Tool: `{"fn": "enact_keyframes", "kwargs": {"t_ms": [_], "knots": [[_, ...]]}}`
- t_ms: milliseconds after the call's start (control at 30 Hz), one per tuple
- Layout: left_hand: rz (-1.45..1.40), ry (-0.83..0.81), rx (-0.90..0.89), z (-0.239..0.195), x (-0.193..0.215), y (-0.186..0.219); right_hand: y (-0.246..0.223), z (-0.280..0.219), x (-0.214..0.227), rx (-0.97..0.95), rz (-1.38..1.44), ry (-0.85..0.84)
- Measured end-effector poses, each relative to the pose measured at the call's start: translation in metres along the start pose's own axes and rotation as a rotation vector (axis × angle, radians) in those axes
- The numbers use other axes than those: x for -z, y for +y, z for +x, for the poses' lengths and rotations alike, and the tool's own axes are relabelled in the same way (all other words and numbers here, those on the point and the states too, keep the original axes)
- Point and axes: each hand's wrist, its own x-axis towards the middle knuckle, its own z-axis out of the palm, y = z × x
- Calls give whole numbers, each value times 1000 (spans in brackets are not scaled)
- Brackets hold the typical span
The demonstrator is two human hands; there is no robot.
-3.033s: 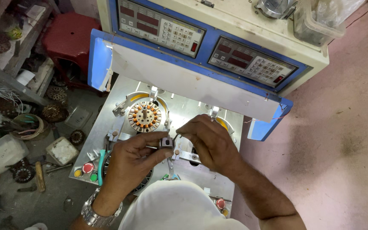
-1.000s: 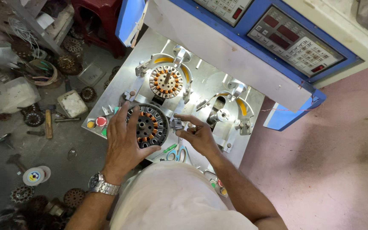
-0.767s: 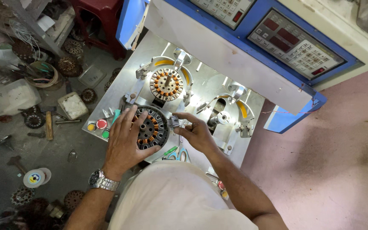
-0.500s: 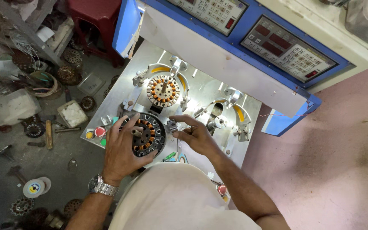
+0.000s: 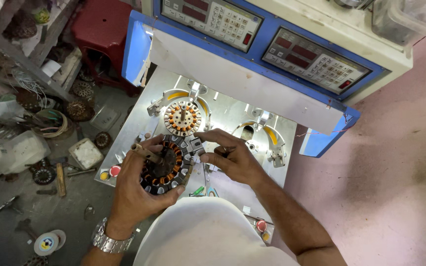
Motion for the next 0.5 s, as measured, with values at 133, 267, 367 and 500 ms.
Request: {"fn": "enact_keyframes", "kwargs": {"t_ms": [133,267,367,500], "knots": [[0,7,-31,5,-2,3,-8,1,3,80,47,-24],[-8,11,-30,8,-1,6,-14,1,6,115,23,-34],[-65,6,-12,9,0,10,-18,1,7,124,16,-38],[-8,10,-28,12,2,17,-24,0,6,97,0,-27]]}}
